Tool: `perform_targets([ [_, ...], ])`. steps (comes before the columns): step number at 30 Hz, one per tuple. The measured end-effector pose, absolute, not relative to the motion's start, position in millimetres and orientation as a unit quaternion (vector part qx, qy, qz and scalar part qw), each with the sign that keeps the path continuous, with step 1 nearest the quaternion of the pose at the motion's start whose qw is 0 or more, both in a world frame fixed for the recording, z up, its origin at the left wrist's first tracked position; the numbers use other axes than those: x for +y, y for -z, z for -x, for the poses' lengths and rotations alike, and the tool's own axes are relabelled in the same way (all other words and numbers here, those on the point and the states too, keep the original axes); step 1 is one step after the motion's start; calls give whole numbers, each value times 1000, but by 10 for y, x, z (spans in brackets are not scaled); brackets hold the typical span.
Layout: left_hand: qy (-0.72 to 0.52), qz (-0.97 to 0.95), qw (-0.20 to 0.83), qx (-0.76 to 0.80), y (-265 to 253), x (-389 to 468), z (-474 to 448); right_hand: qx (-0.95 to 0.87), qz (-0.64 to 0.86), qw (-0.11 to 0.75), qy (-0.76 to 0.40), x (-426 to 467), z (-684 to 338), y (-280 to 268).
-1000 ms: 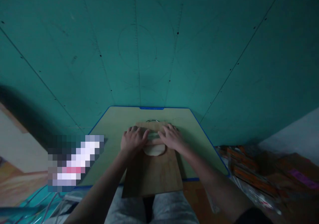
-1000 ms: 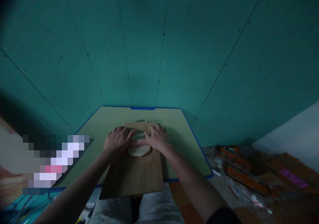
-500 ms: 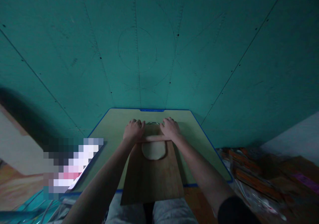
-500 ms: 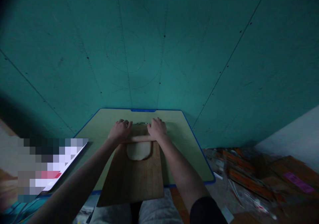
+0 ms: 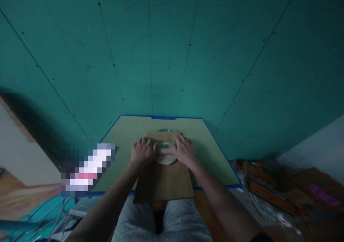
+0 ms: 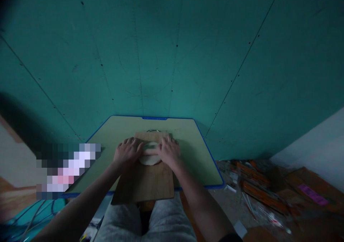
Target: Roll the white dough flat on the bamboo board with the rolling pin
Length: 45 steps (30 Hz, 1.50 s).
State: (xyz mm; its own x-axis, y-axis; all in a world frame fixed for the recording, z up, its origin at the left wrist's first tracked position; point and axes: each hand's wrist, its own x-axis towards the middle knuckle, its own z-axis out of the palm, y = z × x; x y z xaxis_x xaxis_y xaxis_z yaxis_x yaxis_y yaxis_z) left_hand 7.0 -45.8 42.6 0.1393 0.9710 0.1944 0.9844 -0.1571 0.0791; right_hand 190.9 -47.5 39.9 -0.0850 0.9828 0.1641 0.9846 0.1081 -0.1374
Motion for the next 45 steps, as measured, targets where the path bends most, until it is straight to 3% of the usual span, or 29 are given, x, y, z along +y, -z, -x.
perform_targets([
  [10, 87, 771, 74, -626, -278, -837, -4, -781, 607, 137, 46, -914, -1994, -294],
  [19, 93, 761, 78, -638, -334, -393, -119, -733, 670, 109, -34, -340, -1964, -370],
  [28, 60, 748, 19, -660, -424, 53, -105, -717, 684, 91, -97, 176, -1974, -345],
  [45, 153, 804, 146, -556, -144, -794, 61, -797, 582, 156, 44, -847, -2013, -198],
])
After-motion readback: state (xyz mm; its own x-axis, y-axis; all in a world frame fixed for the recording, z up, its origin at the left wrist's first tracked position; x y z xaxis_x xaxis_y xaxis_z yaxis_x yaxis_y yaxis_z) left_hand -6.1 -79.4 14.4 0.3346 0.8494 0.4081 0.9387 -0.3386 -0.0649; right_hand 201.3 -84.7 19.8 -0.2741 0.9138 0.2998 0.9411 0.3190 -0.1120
